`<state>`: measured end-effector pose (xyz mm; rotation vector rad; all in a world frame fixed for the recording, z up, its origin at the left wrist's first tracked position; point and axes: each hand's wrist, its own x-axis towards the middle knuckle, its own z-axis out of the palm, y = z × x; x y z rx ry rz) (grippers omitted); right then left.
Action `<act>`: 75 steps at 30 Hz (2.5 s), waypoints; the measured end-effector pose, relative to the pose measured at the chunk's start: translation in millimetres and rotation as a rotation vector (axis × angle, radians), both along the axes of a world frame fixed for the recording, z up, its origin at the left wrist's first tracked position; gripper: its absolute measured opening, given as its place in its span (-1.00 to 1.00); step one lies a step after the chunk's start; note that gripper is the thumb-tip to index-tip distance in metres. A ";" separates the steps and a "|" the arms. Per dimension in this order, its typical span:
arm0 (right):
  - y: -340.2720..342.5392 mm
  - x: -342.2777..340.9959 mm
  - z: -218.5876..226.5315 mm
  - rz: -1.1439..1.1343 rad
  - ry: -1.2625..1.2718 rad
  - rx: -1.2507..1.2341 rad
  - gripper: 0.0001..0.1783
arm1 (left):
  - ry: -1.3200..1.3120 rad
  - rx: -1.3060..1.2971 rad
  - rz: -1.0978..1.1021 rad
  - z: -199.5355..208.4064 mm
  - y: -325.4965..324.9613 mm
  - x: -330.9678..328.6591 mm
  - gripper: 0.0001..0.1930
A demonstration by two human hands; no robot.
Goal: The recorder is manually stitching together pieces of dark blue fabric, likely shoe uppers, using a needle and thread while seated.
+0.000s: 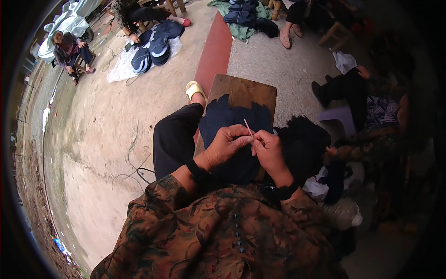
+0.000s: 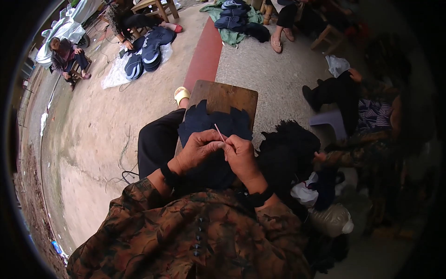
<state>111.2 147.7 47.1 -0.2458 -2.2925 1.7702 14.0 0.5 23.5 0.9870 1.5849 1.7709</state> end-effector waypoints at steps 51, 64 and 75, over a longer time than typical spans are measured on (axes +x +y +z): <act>-7.6 -2.8 -46.7 0.459 0.135 0.859 -0.12 | 1.014 -0.491 -0.138 -4.7 22.4 -68.4 -0.92; -7.6 -1.8 -48.7 0.489 0.140 0.913 -0.13 | 1.099 -0.581 -0.107 17.0 2.9 -76.8 -0.91; -8.8 -0.6 -58.6 0.425 0.165 0.771 -0.11 | 1.137 -0.481 -0.161 -7.9 37.5 -58.4 -0.85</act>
